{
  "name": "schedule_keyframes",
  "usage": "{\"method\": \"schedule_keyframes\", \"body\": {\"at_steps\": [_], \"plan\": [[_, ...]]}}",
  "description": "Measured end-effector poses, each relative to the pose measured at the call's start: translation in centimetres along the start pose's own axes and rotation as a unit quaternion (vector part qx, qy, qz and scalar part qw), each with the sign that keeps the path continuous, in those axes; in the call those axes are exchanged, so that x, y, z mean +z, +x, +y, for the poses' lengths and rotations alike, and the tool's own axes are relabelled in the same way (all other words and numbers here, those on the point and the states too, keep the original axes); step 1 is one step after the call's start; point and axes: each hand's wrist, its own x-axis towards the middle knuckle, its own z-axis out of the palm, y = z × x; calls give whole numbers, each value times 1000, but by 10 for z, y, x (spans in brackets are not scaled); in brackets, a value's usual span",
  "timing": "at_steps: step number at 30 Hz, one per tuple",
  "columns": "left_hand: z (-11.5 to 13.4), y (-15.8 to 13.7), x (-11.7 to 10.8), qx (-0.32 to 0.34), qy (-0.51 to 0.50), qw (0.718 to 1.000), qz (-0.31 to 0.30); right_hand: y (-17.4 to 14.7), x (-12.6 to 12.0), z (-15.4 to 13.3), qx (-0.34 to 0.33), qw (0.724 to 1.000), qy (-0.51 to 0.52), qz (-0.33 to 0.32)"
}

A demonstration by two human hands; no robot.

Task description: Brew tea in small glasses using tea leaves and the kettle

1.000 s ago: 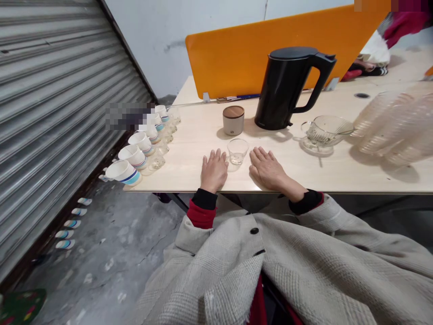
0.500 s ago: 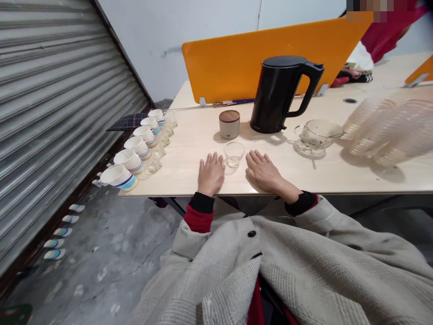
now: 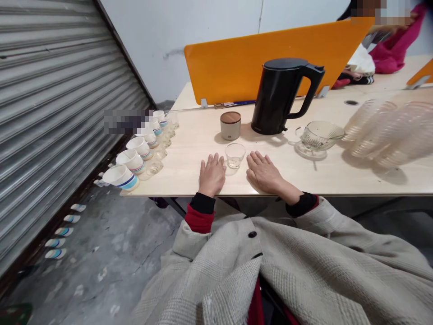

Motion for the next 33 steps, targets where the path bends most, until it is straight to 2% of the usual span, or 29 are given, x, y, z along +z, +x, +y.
{"method": "schedule_keyframes", "body": {"at_steps": [28,33], "plan": [[-1,1,1,1,-5,1000,-5,0,0,1,-3,1000,15,3],[-1,1,-2,-2,-52,999,6,1,2,0,-1,1000,10,10]]}}
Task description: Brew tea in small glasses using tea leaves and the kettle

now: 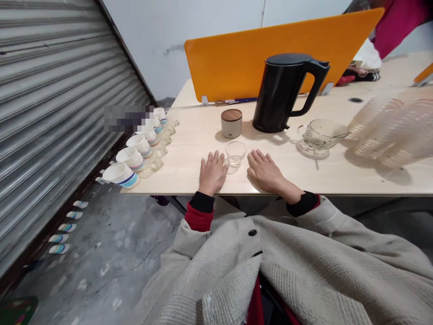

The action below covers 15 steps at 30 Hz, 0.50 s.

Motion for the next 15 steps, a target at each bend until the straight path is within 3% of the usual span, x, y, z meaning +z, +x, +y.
{"method": "schedule_keyframes", "body": {"at_steps": [4,9,12,15], "plan": [[2,5,1,-9,-163,986,46,1,-1,-1,2,1000,-4,-3],[14,19,17,15,-412,906,100,-1,-1,0,2,1000,-1,-8],[21,25,22,19,-468,874,130,-1,2,3,-8,1000,0,9],[26,25,20,19,-470,871,138,-1,5,5,-12,1000,-3,17]]}}
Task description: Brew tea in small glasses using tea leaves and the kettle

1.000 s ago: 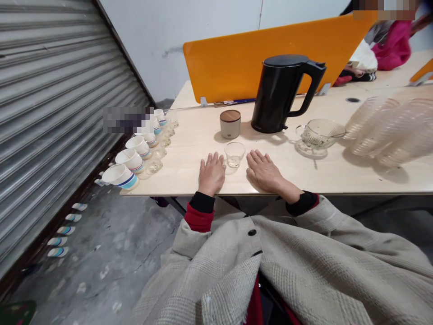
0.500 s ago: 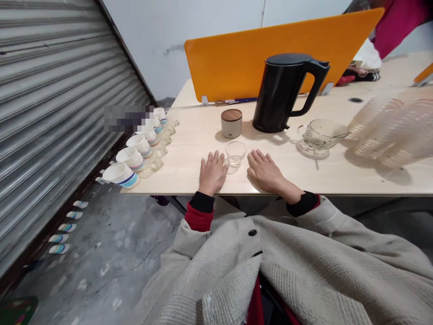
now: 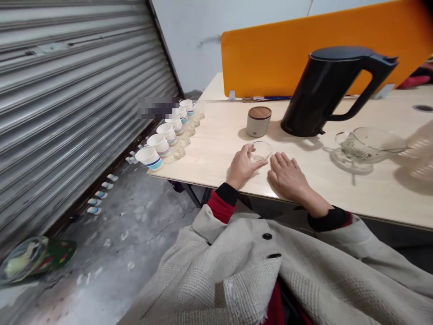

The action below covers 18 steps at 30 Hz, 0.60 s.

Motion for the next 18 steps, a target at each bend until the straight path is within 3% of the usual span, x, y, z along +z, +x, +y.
{"method": "schedule_keyframes", "body": {"at_steps": [6,11,15,18], "plan": [[8,-13,-14,-3,-13,999,49,-1,-1,-1,2,1000,-5,-8],[1,-42,-74,-51,56,983,167,-2,1,2,1,1000,2,-6],[-5,-71,-140,-92,192,920,329,-1,7,5,-14,1000,18,19],[-8,-86,-175,-142,280,866,390,-1,7,5,-17,999,25,33]]}}
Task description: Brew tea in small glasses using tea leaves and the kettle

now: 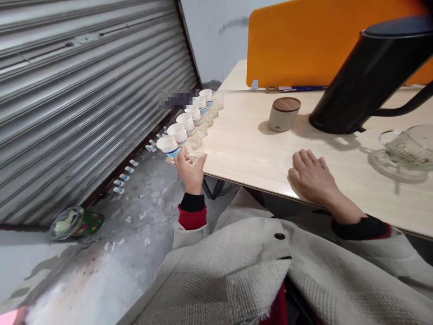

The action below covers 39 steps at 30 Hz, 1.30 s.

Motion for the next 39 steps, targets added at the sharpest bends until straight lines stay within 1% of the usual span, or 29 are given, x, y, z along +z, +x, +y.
{"method": "schedule_keyframes", "body": {"at_steps": [1,3,6,9,11,15,17,20,22,26,29,34,39], "plan": [[-5,3,-5,-8,20,1000,-3,0,-1,-1,2,1000,0,-4],[-12,8,-12,-22,45,998,-27,-1,-5,-4,10,1000,-6,-19],[-20,12,-11,-41,49,996,-55,-2,-11,-8,24,999,-16,-44],[-25,15,-6,-43,30,998,-36,-3,-14,-11,27,998,-21,-53],[-28,16,-4,-41,43,998,-22,-3,-14,-11,24,998,-22,-50],[-33,19,0,-45,81,995,-38,-3,-14,-12,20,999,-19,-45],[-37,21,3,-37,52,998,-25,-3,-15,-12,20,998,-19,-48],[-44,24,8,-19,-12,999,31,-3,-16,-12,20,998,-19,-51],[-49,27,12,-9,-27,998,54,-3,-17,-12,20,998,-19,-55],[-58,29,15,7,12,999,42,-3,-18,-12,21,998,-21,-62],[-63,30,16,13,34,998,47,-3,-18,-13,25,997,-23,-63],[-67,31,18,25,-9,999,43,-3,-18,-14,30,997,-20,-71],[-62,28,20,26,-5,997,79,-3,-18,-14,33,996,-25,-75]]}}
